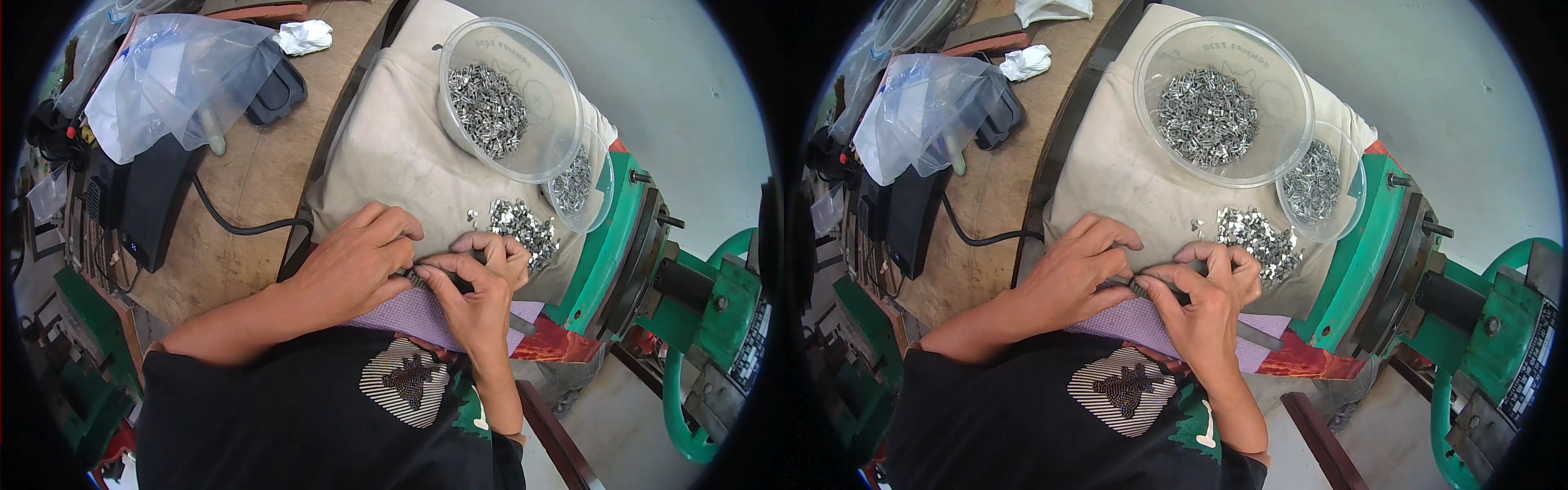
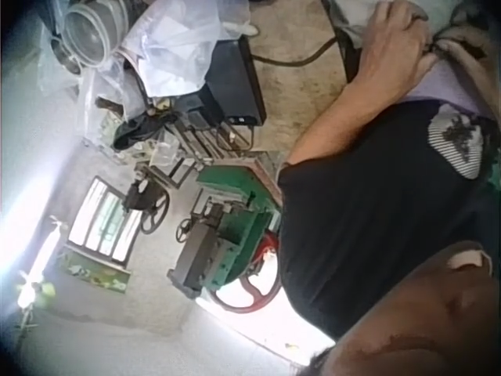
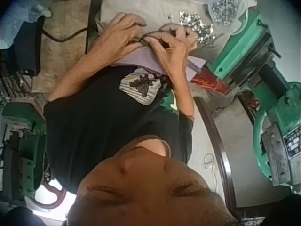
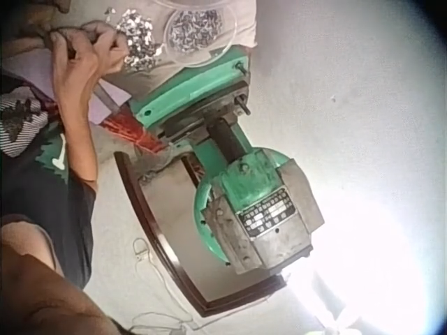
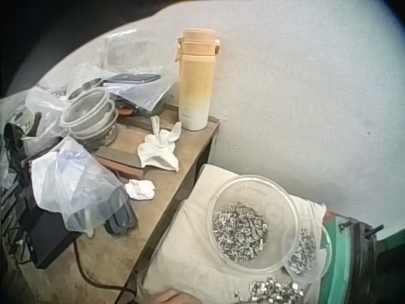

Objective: The person sorts small metal components by hand, placing them from a plastic bowl onto an alignment metal strip, then secures them using a riveting machine.

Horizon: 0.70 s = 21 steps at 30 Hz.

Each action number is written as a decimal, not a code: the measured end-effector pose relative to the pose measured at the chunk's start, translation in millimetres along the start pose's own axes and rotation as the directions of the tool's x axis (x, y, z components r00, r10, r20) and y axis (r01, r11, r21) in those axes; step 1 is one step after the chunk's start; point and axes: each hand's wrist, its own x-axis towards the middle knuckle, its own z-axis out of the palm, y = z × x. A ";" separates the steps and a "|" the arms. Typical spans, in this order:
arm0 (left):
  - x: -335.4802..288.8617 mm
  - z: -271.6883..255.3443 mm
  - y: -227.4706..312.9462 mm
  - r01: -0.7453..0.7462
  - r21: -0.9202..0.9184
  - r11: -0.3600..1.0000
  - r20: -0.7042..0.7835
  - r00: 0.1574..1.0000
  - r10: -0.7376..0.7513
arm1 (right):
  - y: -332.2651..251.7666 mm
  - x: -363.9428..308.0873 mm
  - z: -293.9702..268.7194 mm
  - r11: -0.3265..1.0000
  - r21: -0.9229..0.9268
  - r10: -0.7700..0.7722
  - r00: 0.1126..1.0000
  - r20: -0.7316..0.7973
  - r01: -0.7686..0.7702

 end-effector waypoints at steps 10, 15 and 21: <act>0.1 0.0 -0.4 0.011 -0.008 1.000 0.006 1.000 -0.011 | -2.8 1.9 3.6 1.000 -0.015 -0.016 0.999 -0.033 0.015; -0.1 -0.3 0.6 0.008 0.000 1.000 0.009 1.000 -0.008 | 0.2 1.0 2.7 1.000 0.010 -0.028 0.999 -0.028 0.028; -0.4 1.0 0.1 0.002 0.006 1.000 0.006 1.000 -0.002 | -2.9 1.0 1.6 1.000 -0.020 -0.012 1.000 -0.017 0.012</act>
